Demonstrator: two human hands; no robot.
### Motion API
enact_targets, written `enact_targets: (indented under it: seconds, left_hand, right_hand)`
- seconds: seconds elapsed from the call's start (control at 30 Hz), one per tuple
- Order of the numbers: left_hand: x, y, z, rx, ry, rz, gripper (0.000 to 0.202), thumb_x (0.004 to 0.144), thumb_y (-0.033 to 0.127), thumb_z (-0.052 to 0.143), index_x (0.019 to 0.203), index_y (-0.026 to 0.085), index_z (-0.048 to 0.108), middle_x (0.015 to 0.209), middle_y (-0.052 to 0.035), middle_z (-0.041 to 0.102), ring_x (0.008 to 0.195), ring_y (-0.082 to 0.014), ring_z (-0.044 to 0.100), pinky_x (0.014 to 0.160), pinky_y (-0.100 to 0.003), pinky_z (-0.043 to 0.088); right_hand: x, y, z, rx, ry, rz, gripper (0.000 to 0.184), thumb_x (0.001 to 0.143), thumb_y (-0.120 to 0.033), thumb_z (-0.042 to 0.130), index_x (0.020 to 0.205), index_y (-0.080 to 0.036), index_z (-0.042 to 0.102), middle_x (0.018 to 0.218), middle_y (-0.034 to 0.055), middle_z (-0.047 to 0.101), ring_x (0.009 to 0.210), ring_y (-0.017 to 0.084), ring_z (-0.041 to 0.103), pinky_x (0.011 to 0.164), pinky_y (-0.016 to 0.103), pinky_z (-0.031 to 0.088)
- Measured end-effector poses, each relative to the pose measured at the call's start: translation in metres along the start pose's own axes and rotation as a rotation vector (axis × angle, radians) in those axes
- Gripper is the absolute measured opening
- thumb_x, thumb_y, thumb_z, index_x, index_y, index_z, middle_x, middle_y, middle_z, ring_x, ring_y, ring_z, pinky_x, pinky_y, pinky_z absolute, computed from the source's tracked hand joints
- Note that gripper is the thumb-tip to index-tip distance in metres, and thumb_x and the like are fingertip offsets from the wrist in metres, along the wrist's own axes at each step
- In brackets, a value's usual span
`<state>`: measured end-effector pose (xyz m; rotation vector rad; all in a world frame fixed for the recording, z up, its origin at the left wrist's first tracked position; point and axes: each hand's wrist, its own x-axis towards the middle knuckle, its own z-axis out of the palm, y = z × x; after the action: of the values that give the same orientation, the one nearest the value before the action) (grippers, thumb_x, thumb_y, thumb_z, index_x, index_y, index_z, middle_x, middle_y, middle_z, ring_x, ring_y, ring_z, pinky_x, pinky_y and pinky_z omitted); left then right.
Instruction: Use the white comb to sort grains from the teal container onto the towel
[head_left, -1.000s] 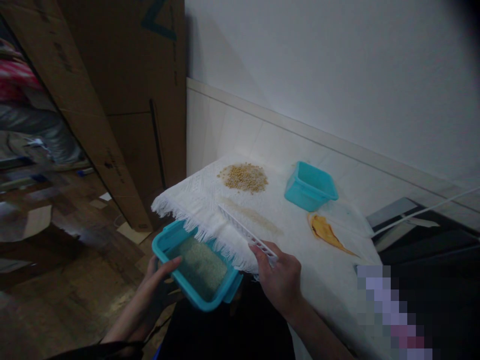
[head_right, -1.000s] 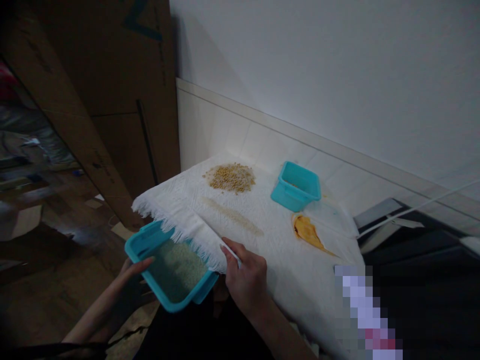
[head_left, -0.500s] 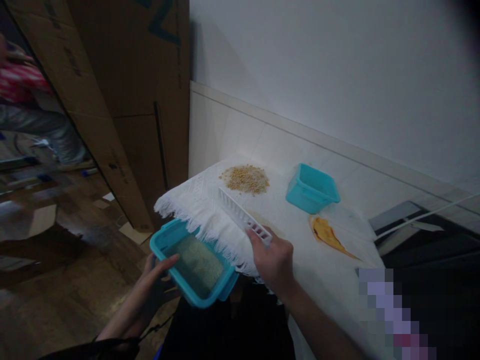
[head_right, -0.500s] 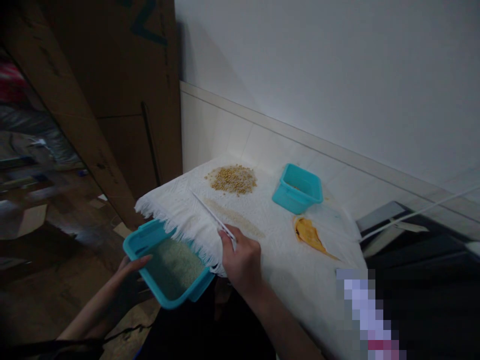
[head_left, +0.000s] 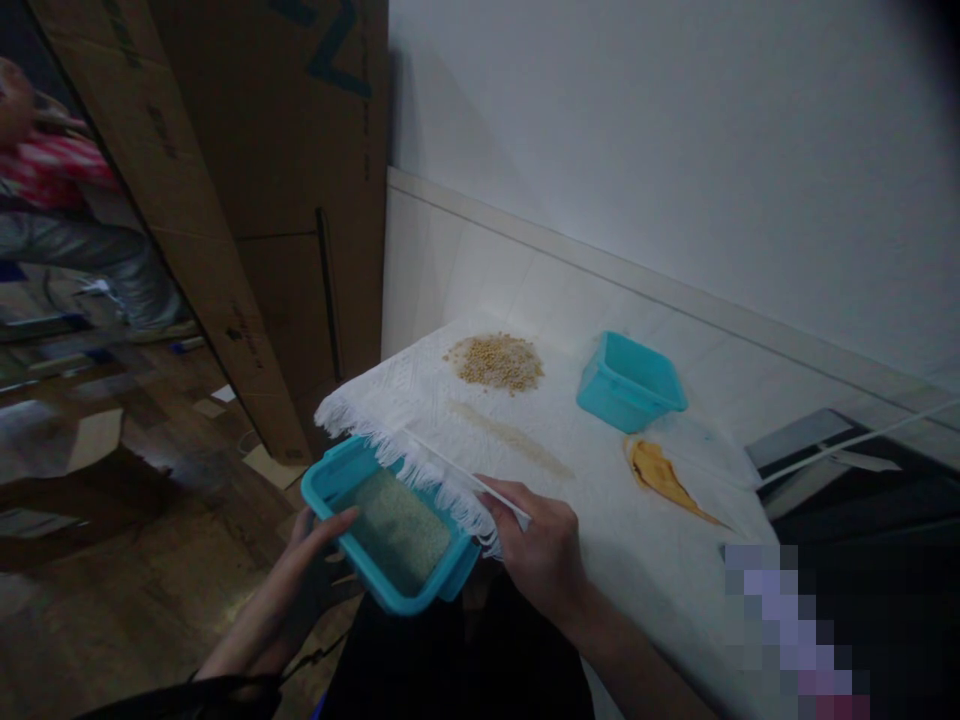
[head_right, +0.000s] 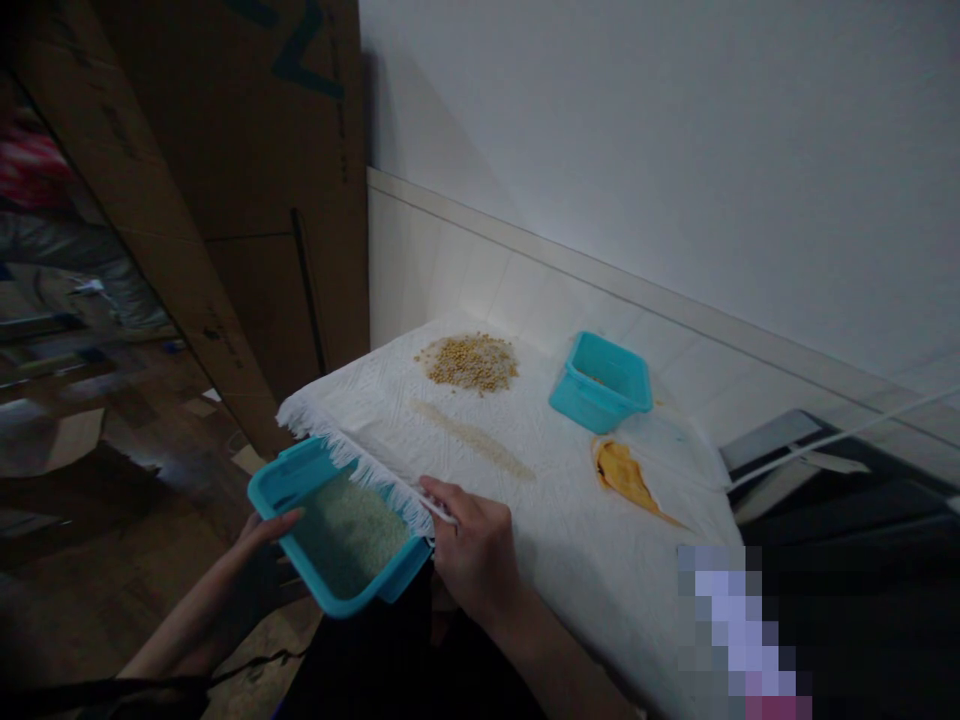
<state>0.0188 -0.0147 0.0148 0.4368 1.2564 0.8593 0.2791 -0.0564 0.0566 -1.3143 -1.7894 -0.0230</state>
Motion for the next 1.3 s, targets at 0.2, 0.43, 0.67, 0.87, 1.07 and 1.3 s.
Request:
enact_targets:
  seconds: [0.2, 0.43, 0.67, 0.87, 1.07, 1.3]
  left_hand:
    - [0.002, -0.002, -0.004, 0.031, -0.013, 0.008, 0.07, 0.088, 0.044, 0.091, 0.146, 0.035, 0.053, 0.112, -0.0069, 0.073, 0.093, -0.0314, 0.082, 0.082, -0.049, 0.07]
    - [0.005, -0.002, -0.002, 0.015, -0.002, -0.068, 0.083, 0.074, 0.033, 0.102, 0.143, 0.035, 0.055, 0.118, -0.0086, 0.079, 0.094, -0.0328, 0.085, 0.085, -0.05, 0.07]
    - [0.007, -0.021, 0.011, 0.02, -0.035, -0.038, 0.077, 0.083, 0.026, 0.095, 0.149, 0.035, 0.056, 0.123, -0.0102, 0.08, 0.094, -0.033, 0.086, 0.086, -0.052, 0.072]
    - [0.01, -0.025, 0.016, 0.091, -0.061, -0.088, 0.093, 0.079, 0.022, 0.098, 0.157, 0.034, 0.048, 0.124, -0.0114, 0.079, 0.094, -0.034, 0.086, 0.084, -0.051, 0.073]
    - [0.015, -0.026, 0.018, 0.12, -0.06, -0.126, 0.095, 0.071, 0.018, 0.102, 0.152, 0.035, 0.054, 0.12, -0.0109, 0.082, 0.107, -0.0395, 0.085, 0.088, -0.053, 0.073]
    - [0.026, -0.037, 0.015, 0.135, -0.049, -0.139, 0.106, 0.068, 0.022, 0.104, 0.159, 0.037, 0.05, 0.116, -0.0099, 0.082, 0.11, -0.0424, 0.085, 0.087, -0.054, 0.074]
  right_hand:
    - [-0.02, -0.024, -0.01, 0.135, -0.047, -0.091, 0.038, 0.103, -0.009, 0.058, 0.128, -0.023, 0.083, 0.094, 0.0033, 0.091, 0.068, 0.016, 0.086, 0.071, 0.021, 0.072]
    - [-0.053, 0.013, -0.081, -0.166, 0.166, 0.178, 0.019, 0.104, -0.031, 0.073, 0.1, -0.03, 0.092, 0.096, 0.0025, 0.091, 0.079, 0.027, 0.089, 0.074, 0.034, 0.076]
    - [-0.093, 0.088, -0.16, -0.538, 0.329, 0.565, 0.053, 0.092, -0.074, 0.071, 0.076, -0.027, 0.089, 0.077, 0.0084, 0.087, 0.074, 0.038, 0.086, 0.06, 0.043, 0.068]
    - [-0.09, 0.103, -0.159, -0.373, 0.34, 0.614, 0.05, 0.088, -0.07, 0.076, 0.088, -0.022, 0.091, 0.091, 0.0123, 0.09, 0.09, 0.04, 0.088, 0.078, 0.049, 0.072]
    - [-0.074, 0.11, -0.161, -0.218, 0.206, 0.6, 0.042, 0.084, -0.058, 0.083, 0.1, -0.021, 0.093, 0.105, 0.0139, 0.09, 0.106, 0.043, 0.087, 0.097, 0.058, 0.071]
    - [-0.055, 0.107, -0.138, -0.058, 0.258, 0.608, 0.049, 0.079, -0.067, 0.085, 0.093, -0.02, 0.091, 0.102, 0.0151, 0.09, 0.103, 0.042, 0.088, 0.099, 0.059, 0.069]
